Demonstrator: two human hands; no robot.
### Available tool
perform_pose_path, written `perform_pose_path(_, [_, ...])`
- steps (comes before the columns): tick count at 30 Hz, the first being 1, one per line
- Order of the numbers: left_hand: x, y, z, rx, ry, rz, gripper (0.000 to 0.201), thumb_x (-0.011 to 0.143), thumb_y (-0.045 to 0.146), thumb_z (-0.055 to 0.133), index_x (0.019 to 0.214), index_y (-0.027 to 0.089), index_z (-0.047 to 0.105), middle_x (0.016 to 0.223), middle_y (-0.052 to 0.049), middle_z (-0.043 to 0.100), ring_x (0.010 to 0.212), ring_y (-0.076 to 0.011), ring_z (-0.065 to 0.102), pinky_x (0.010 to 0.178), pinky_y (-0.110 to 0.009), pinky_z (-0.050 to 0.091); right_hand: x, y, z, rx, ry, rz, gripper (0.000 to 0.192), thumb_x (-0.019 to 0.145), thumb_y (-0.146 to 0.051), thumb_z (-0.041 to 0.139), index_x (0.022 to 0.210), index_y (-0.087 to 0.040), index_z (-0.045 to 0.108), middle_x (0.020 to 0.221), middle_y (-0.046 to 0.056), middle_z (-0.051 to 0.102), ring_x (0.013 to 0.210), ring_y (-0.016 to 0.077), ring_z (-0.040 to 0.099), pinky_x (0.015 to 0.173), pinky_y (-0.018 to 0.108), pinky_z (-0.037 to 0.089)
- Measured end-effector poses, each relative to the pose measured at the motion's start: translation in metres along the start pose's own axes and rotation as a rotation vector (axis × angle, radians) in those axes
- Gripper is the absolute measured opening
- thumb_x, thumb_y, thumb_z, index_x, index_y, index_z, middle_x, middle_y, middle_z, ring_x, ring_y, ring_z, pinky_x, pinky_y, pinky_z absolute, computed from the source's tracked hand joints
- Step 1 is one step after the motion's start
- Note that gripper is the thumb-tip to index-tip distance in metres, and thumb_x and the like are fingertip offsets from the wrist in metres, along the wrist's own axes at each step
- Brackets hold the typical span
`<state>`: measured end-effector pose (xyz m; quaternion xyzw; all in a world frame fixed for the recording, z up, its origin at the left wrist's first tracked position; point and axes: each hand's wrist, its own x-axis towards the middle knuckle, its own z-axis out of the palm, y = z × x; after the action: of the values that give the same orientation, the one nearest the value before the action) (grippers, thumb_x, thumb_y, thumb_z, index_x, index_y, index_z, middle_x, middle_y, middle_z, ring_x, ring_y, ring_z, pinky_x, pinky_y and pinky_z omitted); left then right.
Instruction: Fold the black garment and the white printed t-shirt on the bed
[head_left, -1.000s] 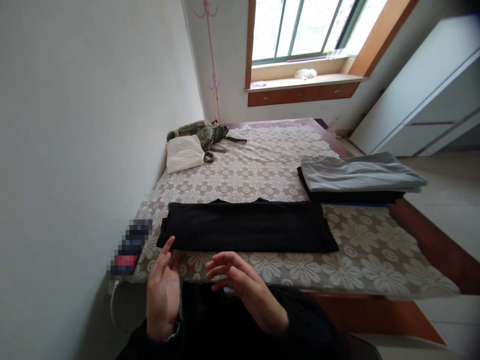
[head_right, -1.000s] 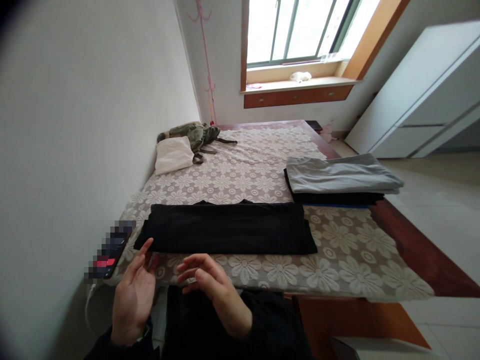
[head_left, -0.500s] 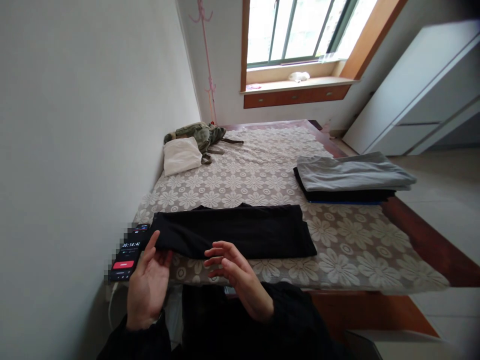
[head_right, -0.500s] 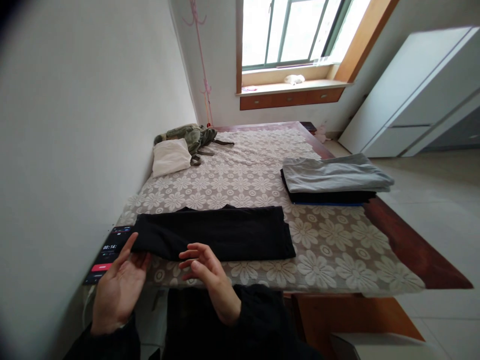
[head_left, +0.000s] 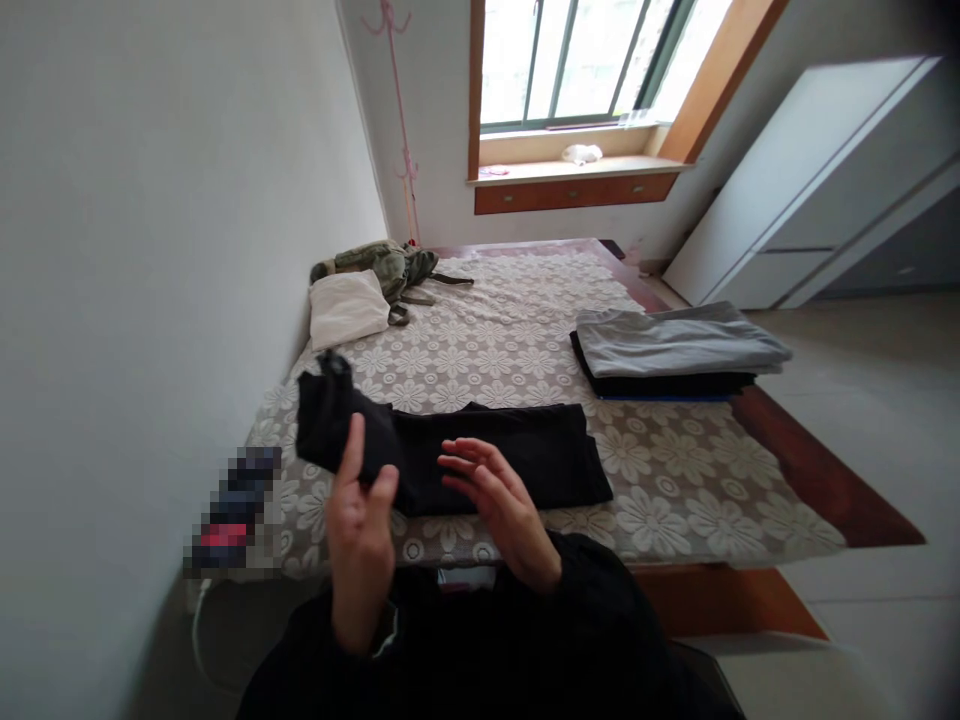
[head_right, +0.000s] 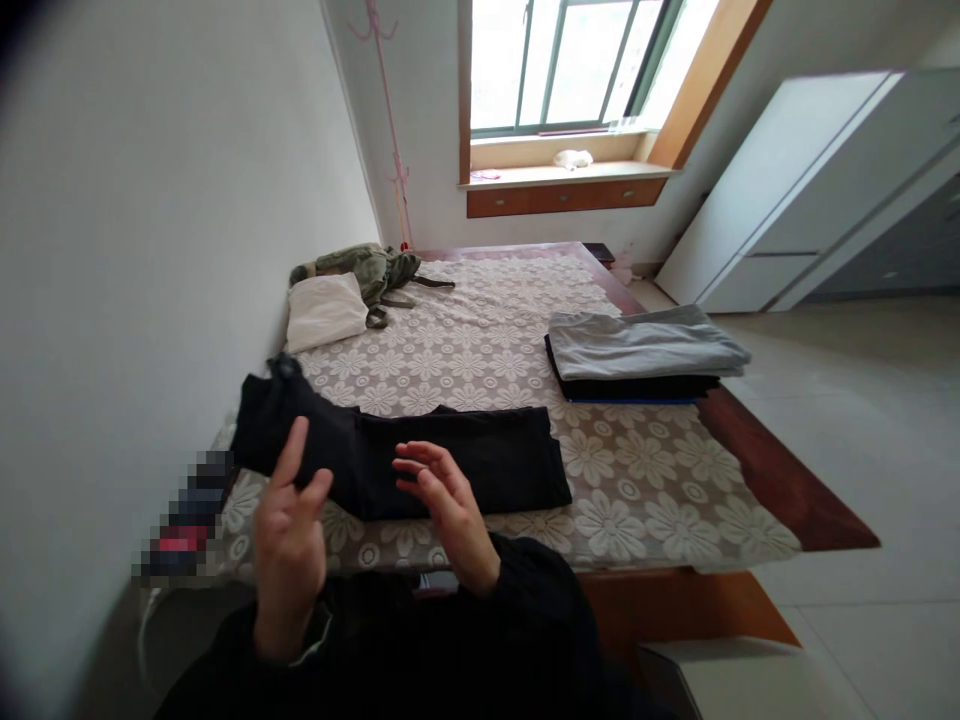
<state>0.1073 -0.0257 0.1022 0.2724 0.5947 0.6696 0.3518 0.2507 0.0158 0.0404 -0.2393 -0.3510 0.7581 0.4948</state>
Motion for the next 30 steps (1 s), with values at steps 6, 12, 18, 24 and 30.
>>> perform_pose_path(6, [-0.056, -0.025, 0.077, 0.675, -0.941, 0.489, 0.053, 0.09, 0.022, 0.066, 0.14, 0.037, 0.061, 0.171, 0.0, 0.018, 0.157, -0.0393, 0.014, 0.122, -0.074, 0.009, -0.001, -0.071, -0.073, -0.044, 0.202, 0.082, 0.067, 0.094, -0.077, 0.036, 0.136, -0.029, 0.056, 0.136, 0.009, 0.066, 0.128, 0.0312, 0.06, 0.107, 0.051, 0.048])
perform_pose_path(12, [-0.052, -0.059, 0.063, 0.735, -1.09, 0.551, 0.039, 0.095, 0.016, 0.055, 0.128, 0.031, 0.068, 0.157, -0.003, 0.048, 0.151, -0.0276, 0.035, 0.127, -0.062, 0.02, -0.011, -0.075, -0.146, -0.368, 0.284, 0.162, 0.081, 0.083, -0.054, 0.074, 0.15, -0.033, 0.035, 0.136, 0.009, 0.065, 0.118, 0.0292, 0.067, 0.101, 0.048, 0.053])
perform_pose_path(18, [-0.019, -0.07, 0.029, 0.686, -0.872, 0.491, 0.053, 0.095, 0.013, 0.052, 0.142, 0.035, 0.058, 0.153, -0.002, 0.054, 0.151, -0.0269, 0.036, 0.128, -0.057, 0.013, 0.005, -0.07, -0.149, -0.755, 0.158, -0.013, 0.089, 0.081, -0.036, 0.076, 0.156, -0.033, 0.027, 0.148, 0.008, 0.054, 0.132, 0.0267, 0.055, 0.118, 0.051, 0.038])
perform_pose_path(24, [-0.002, -0.079, 0.013, 0.583, -0.719, 0.246, 0.061, 0.085, 0.009, 0.057, 0.141, 0.033, 0.061, 0.154, -0.003, 0.053, 0.155, -0.0296, 0.025, 0.126, -0.059, -0.005, -0.002, -0.079, -0.157, -1.021, 0.158, -0.116, 0.055, 0.087, -0.033, 0.065, 0.141, -0.031, 0.057, 0.144, 0.003, 0.059, 0.138, 0.0283, 0.05, 0.123, 0.05, 0.028])
perform_pose_path(30, [0.005, -0.09, 0.008, 0.508, -0.729, 0.236, 0.066, 0.079, -0.001, 0.047, 0.13, 0.034, 0.07, 0.147, -0.001, 0.06, 0.152, -0.0257, 0.035, 0.129, -0.055, 0.009, -0.009, -0.085, -0.164, -1.06, 0.178, -0.065, 0.055, 0.087, -0.035, 0.066, 0.141, -0.03, 0.059, 0.143, 0.004, 0.062, 0.137, 0.0291, 0.052, 0.121, 0.049, 0.032])
